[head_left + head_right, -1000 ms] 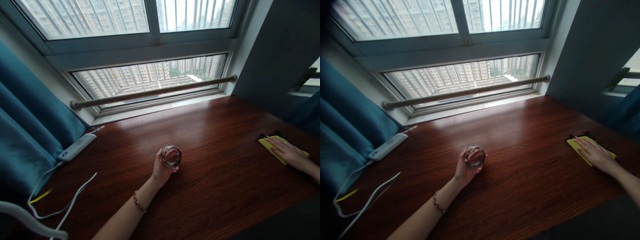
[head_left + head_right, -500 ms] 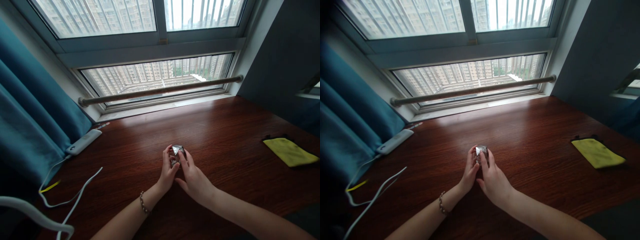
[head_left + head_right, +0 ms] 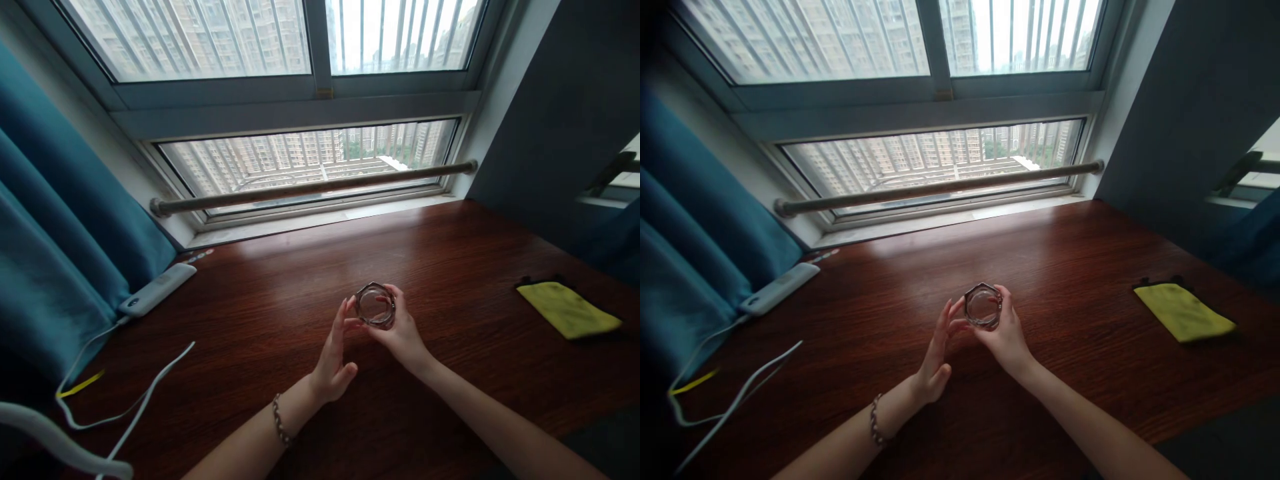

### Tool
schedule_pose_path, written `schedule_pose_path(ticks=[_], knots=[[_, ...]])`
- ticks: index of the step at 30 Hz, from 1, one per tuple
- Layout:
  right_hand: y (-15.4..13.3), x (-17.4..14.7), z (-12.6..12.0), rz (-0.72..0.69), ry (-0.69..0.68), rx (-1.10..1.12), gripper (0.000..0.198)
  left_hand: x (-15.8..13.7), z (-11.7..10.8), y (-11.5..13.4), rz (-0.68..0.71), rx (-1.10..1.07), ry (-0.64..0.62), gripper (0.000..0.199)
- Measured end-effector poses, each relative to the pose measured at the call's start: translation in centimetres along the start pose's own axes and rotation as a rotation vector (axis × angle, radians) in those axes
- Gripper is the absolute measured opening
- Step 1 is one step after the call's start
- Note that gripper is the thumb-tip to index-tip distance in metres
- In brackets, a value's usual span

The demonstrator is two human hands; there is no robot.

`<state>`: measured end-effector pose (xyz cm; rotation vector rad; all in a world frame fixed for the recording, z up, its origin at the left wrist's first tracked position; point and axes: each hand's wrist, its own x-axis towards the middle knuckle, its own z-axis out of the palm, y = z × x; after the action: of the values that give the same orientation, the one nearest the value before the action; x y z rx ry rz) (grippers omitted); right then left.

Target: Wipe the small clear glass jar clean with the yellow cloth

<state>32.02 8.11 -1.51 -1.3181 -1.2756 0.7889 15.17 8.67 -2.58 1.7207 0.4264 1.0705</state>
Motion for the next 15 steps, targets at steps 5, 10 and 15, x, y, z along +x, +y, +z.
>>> schedule_pose_path(ticks=[5,10,15], knots=[[1.4,-0.1,-1.4,-0.003,0.01,0.08,0.074,0.5,0.3,0.0,-0.113,-0.153,0.009,0.072],[3.2,1.3,-6.1,-0.019,0.117,0.074,0.076,0.6,0.4,-0.4,-0.192,-0.18,0.074,0.067],[5.4,5.3,-15.7,-0.056,0.326,-0.116,0.082,1.0,0.2,-0.3,-0.199,-0.101,0.046,0.058]])
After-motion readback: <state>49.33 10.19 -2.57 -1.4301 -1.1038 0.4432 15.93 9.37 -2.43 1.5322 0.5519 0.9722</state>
